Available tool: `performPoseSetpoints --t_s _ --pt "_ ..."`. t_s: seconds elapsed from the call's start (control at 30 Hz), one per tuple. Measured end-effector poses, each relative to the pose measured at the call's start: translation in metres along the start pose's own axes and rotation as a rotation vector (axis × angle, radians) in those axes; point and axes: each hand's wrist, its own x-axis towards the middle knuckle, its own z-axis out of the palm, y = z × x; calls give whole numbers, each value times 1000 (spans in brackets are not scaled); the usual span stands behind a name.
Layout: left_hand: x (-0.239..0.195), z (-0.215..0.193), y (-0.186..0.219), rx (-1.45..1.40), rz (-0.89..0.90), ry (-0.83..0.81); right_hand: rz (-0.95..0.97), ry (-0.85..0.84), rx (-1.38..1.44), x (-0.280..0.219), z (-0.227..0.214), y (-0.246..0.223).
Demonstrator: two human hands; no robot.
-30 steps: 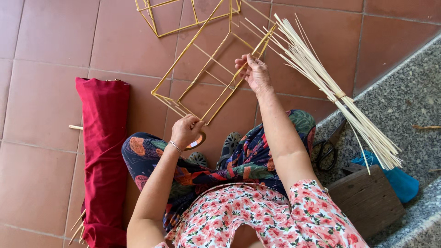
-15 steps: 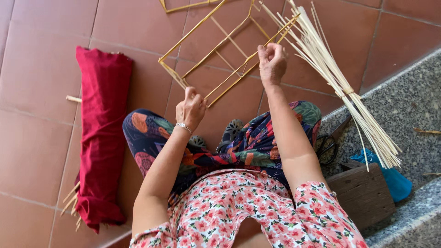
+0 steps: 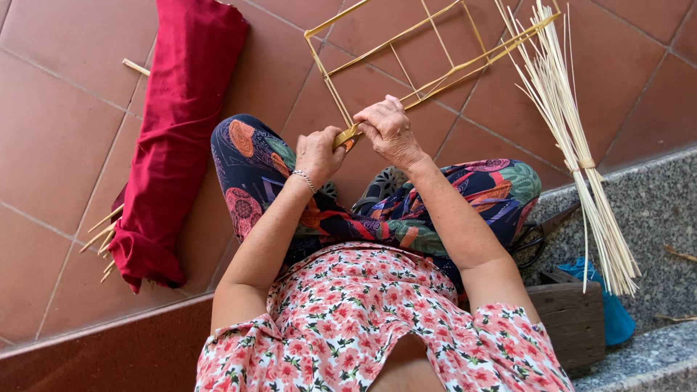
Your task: The person sits on the floor and assembles a geometric bamboo frame. They bend and insert bamboo strips into the structure, secure joints with tape, and trim excess tape with scissors.
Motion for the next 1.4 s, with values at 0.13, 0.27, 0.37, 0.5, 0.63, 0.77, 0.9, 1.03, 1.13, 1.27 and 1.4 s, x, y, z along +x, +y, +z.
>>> performPoseSetpoints --t_s 0.13,0.27,0.37,0.5,0.63,0.77,0.9,1.03,1.13,1.27,1.4 --pt "-7 -27 -6 -326 -141 -83 -17 20 -108 2 10 0" --pt "-14 -32 -12 -608 -146 50 -51 31 -155 2 12 -1" --pt "-13 -26 -17 -505 -153 99 -25 -3 -190 3 12 -3" --pt "-9 -1 -17 -279 -167 145 -9 -32 -192 2 10 -3" --pt "7 32 -25 -321 -302 61 -10 -50 -185 10 8 -3" --pt "30 71 -45 -242 -376 0 -6 -13 -234 12 19 3" --pt "41 95 -63 -156 -400 -81 52 -5 -261 14 39 15" --pt "43 75 -62 -541 -490 -158 104 51 -213 33 32 30" --pt "42 31 -42 -985 -475 -176 116 140 -162 65 -7 31" --pt "56 -48 2 -1311 -285 -121 329 291 216 100 -66 13" --pt "69 -130 62 -1264 326 -197 346 507 592 110 -136 6"
